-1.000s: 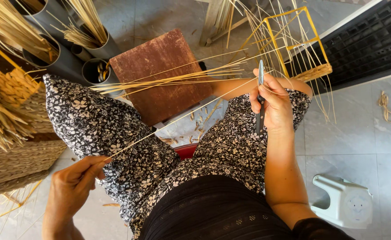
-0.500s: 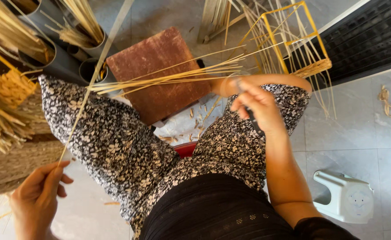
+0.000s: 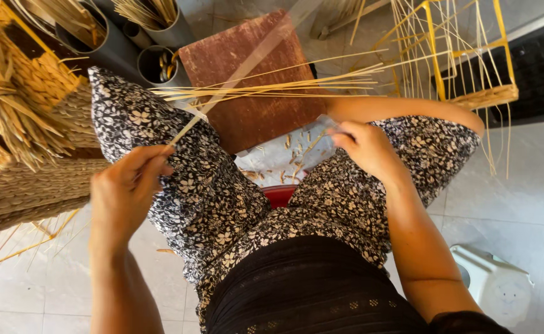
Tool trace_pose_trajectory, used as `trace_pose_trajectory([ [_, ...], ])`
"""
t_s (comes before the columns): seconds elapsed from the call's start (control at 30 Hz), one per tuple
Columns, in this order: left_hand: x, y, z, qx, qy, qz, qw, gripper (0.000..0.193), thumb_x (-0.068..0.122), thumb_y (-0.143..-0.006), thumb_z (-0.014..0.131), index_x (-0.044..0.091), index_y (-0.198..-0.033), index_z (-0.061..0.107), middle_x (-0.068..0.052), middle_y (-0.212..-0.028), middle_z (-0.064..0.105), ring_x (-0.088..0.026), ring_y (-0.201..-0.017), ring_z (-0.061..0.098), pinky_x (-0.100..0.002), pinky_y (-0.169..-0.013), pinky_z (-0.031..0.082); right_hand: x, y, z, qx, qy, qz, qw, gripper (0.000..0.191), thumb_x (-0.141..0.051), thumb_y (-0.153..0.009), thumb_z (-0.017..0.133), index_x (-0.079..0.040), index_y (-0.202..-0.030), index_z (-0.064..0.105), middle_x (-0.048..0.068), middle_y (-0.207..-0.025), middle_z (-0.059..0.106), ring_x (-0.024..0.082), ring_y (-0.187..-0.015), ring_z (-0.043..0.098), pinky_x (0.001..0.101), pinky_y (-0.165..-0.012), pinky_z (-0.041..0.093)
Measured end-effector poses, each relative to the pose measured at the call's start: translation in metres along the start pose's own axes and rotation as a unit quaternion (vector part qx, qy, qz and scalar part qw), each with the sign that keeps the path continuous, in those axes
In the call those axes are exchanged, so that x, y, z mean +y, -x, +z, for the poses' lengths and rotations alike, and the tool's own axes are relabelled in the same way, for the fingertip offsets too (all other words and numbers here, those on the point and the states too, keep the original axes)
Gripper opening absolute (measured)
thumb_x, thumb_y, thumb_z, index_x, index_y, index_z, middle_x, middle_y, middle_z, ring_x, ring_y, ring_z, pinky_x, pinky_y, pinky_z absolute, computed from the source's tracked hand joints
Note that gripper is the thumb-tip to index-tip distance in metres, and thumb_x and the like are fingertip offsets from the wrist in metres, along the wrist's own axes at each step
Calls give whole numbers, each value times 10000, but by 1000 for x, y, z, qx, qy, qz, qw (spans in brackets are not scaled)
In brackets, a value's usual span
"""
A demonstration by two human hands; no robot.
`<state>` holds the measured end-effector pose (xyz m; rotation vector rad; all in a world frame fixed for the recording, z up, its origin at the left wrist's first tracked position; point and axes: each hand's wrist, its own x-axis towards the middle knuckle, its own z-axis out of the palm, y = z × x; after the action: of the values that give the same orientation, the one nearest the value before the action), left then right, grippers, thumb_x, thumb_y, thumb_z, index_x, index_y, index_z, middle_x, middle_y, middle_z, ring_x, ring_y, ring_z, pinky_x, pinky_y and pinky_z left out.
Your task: The person sits on a low stool and splits thin bamboo stalks into narrow strips, holding each stalk across their lap and running a small knife along it to shave and separate the strips. Finished strips are set aside with a growing pile of split material on the floor.
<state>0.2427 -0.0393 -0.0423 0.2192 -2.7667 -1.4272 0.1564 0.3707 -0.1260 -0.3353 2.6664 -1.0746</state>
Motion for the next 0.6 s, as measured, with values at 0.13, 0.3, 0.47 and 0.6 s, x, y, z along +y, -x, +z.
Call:
trace_pose_trajectory([
  [0.13,32,-43,14,6,-110,198,974,135,93,-983,686,87,-1098,756,-97,-975,762,-236,-767,735,-334,-650,571,-40,-6,-20,182,-75,-80,977,337,-43,-982,703,-74,-1317,680,79,-1014,735,176,-838,714,297,-744,557],
  [0.3,59,-99,41,-50,-109,287,950,101,140,-915,722,94,-996,761,-90,-913,764,-304,-746,732,-390,-619,569,-66,-42,-32,217,32,-217,951,407,-36,-939,762,-18,-1332,659,101,-1054,677,210,-923,665,327,-817,540],
  [0.47,57,-172,50,-32,-134,326,935,89,140,-916,747,106,-994,771,-73,-934,755,-275,-877,711,-411,-785,544,-47,-99,-35,209,37,-143,967,133,-112,-959,764,-34,-1063,736,81,-933,719,162,-800,691,304,-689,527],
  [0.6,39,-240,47,162,-223,344,898,197,121,-903,750,131,-1099,748,-64,-1147,705,-279,-1154,615,-463,-1009,444,-13,-157,-58,219,89,22,971,166,-217,-972,760,-71,-1046,783,76,-756,715,191,-600,630,342,-541,459],
])
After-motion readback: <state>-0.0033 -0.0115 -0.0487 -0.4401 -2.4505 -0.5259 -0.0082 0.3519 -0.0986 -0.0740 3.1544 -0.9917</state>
